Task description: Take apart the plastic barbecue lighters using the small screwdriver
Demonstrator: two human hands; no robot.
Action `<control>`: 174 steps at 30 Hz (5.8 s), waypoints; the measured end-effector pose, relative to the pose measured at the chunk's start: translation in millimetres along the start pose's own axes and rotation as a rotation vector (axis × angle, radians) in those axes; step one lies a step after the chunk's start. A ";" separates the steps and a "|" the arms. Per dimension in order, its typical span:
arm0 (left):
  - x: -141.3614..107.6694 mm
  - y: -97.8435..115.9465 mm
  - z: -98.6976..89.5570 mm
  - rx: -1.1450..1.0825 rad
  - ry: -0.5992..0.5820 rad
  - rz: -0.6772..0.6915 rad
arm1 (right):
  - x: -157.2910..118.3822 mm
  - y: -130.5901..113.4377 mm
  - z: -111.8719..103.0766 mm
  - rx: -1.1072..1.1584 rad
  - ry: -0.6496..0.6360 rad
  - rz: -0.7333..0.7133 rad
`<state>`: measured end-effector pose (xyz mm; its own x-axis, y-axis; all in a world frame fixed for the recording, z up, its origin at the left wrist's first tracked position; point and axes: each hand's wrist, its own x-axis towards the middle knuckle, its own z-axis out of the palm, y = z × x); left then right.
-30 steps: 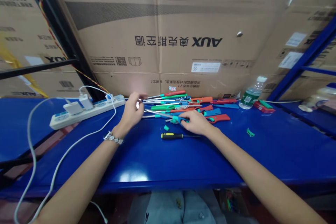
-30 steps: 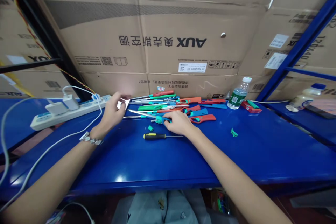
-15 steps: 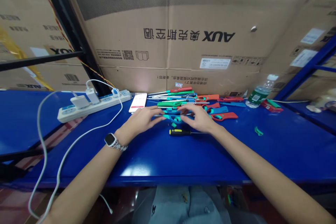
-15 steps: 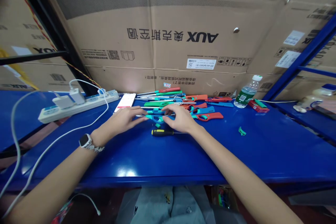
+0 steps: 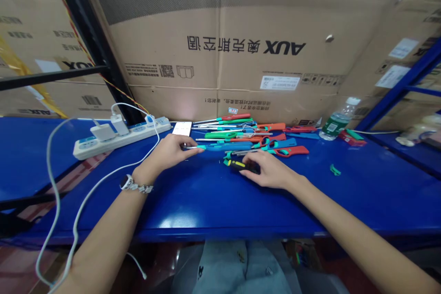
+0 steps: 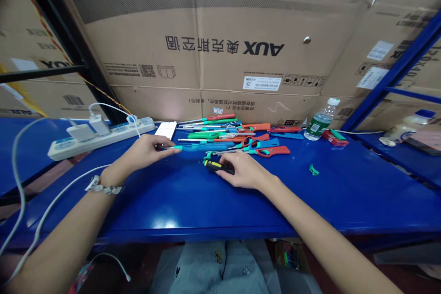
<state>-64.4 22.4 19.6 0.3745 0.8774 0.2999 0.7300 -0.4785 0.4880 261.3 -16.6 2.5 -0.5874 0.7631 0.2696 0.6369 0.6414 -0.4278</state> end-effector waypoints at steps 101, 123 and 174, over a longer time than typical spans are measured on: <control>17.0 71.1 63.3 0.166 -0.264 0.304 | 23.9 -3.8 0.2 0.562 0.571 0.235; 14.6 70.4 58.3 0.209 -0.232 0.380 | 21.6 -3.9 4.2 0.663 0.505 0.252; 16.8 65.6 63.0 0.253 -0.235 0.361 | 32.1 -4.4 16.3 0.772 0.586 0.168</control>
<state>25.8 8.0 5.0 0.7262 0.6559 0.2059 0.6350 -0.7547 0.1646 231.5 3.7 -1.0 -0.0450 0.8921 0.4496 0.0655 0.4517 -0.8897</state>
